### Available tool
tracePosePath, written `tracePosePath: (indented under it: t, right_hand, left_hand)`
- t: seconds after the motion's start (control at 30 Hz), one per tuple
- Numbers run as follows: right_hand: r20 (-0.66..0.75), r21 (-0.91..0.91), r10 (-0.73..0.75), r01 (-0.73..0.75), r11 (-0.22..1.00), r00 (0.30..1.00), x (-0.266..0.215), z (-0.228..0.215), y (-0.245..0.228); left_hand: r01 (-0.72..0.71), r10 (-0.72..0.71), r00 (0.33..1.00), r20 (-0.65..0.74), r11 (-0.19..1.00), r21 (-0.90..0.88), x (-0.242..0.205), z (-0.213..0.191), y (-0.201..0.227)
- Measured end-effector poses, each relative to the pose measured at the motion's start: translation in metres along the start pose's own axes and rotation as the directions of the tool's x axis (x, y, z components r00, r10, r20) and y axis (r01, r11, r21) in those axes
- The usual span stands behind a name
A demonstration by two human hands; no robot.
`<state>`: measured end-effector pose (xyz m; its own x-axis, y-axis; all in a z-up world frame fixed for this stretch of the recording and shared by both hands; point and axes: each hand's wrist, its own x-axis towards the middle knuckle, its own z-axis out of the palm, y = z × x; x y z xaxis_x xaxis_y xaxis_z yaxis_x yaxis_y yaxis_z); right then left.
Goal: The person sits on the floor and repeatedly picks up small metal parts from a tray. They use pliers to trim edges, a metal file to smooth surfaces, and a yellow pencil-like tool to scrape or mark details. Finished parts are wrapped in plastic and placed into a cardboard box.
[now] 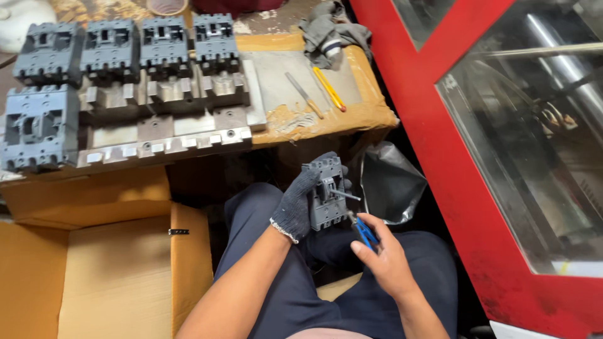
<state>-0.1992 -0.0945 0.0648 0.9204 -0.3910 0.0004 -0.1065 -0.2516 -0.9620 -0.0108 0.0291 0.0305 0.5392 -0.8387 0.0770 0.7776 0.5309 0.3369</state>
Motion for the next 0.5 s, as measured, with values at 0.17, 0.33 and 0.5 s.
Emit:
tracePosePath:
  t: [0.17,0.33,0.5]
  right_hand:
    - [-0.072,-0.412,-0.15,0.108,0.905,0.986,-0.011,0.006,-0.032]
    - [-0.086,-0.558,-0.307,0.209,0.803,0.948,-0.009,0.013,-0.037]
    - [-0.089,-0.626,-0.176,0.082,0.775,0.98,-0.009,0.005,-0.034]
  left_hand:
    - [0.021,-0.022,1.0,0.015,1.0,0.021,-0.01,0.015,-0.005]
    - [-0.043,0.038,0.999,0.039,0.987,0.154,-0.015,0.011,-0.006]
    - [-0.02,0.033,0.999,-0.016,0.857,0.514,-0.018,0.01,-0.008]
